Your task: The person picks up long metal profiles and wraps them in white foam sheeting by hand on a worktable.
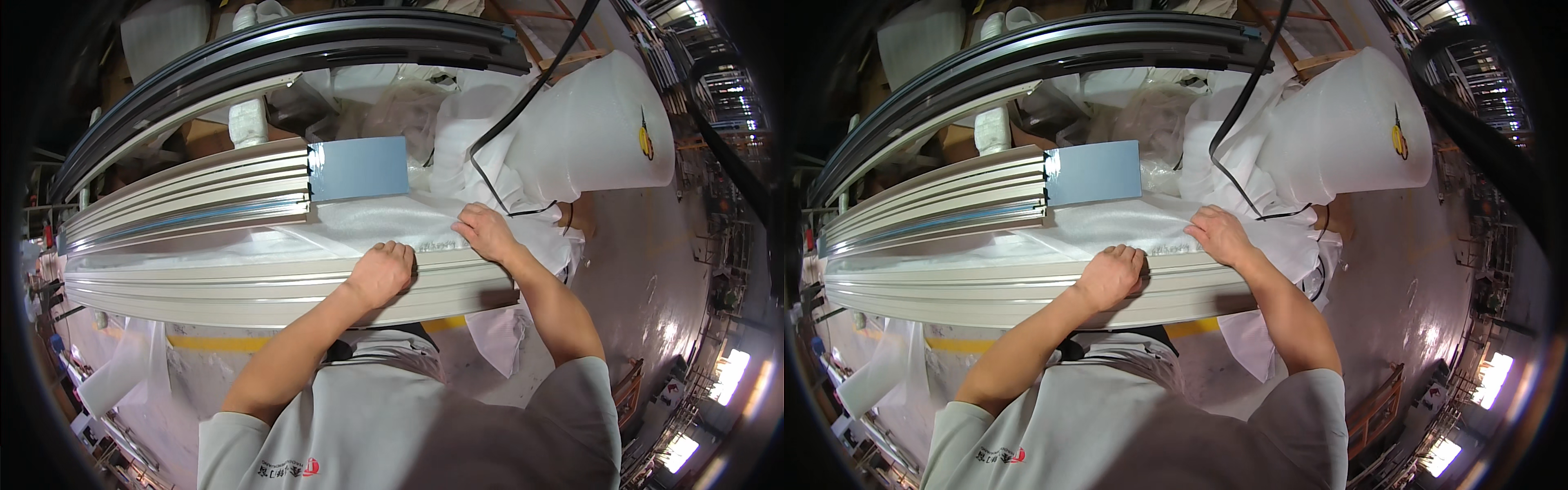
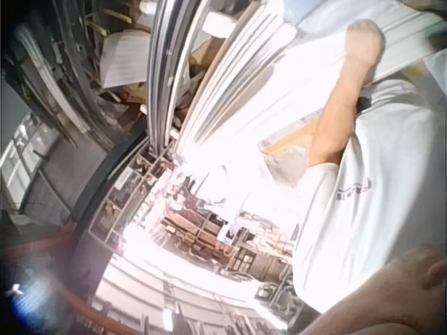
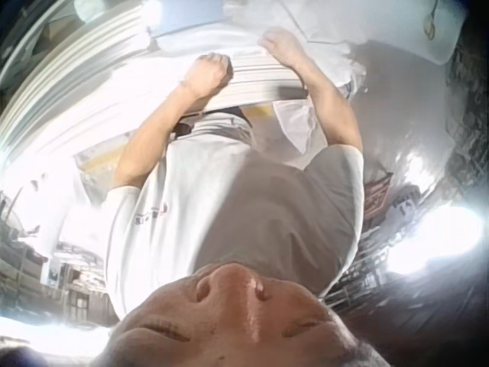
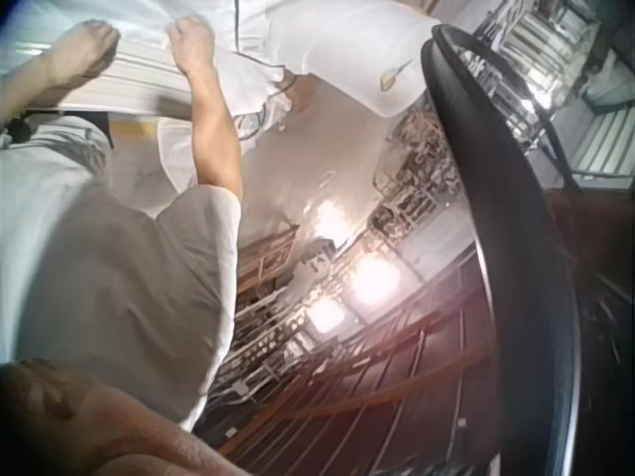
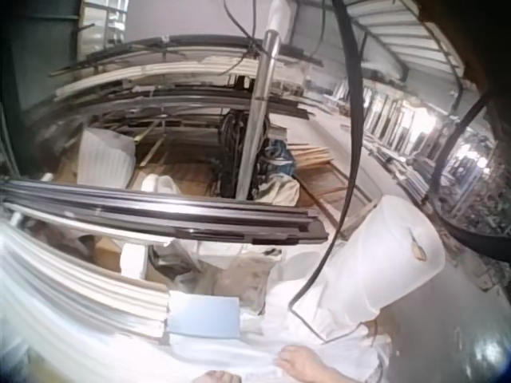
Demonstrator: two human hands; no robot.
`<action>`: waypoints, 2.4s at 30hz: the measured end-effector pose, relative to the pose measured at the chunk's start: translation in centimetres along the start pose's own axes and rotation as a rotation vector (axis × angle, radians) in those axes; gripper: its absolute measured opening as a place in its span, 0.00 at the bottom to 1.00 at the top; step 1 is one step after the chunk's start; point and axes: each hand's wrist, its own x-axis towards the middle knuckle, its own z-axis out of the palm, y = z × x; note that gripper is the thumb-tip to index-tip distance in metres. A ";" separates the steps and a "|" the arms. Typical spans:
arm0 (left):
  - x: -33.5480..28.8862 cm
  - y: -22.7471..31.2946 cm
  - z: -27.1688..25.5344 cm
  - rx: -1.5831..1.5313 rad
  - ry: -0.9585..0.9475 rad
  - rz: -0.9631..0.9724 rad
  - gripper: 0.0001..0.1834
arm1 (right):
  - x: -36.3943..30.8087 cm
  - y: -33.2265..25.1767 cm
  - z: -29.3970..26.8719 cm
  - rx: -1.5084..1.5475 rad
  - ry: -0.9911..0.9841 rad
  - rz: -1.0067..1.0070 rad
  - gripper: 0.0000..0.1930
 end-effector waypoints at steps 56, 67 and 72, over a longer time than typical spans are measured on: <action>4.5 1.2 0.9 -0.078 0.022 0.124 0.25 | -13.4 -15.5 9.6 1.779 0.862 1.205 0.20; -3.6 0.5 2.5 0.010 0.232 -0.019 0.35 | -18.2 -8.2 4.5 0.131 0.670 1.034 0.29; -3.9 0.8 2.9 0.003 0.217 -0.056 0.37 | -17.5 -8.2 4.6 0.125 0.660 1.051 0.28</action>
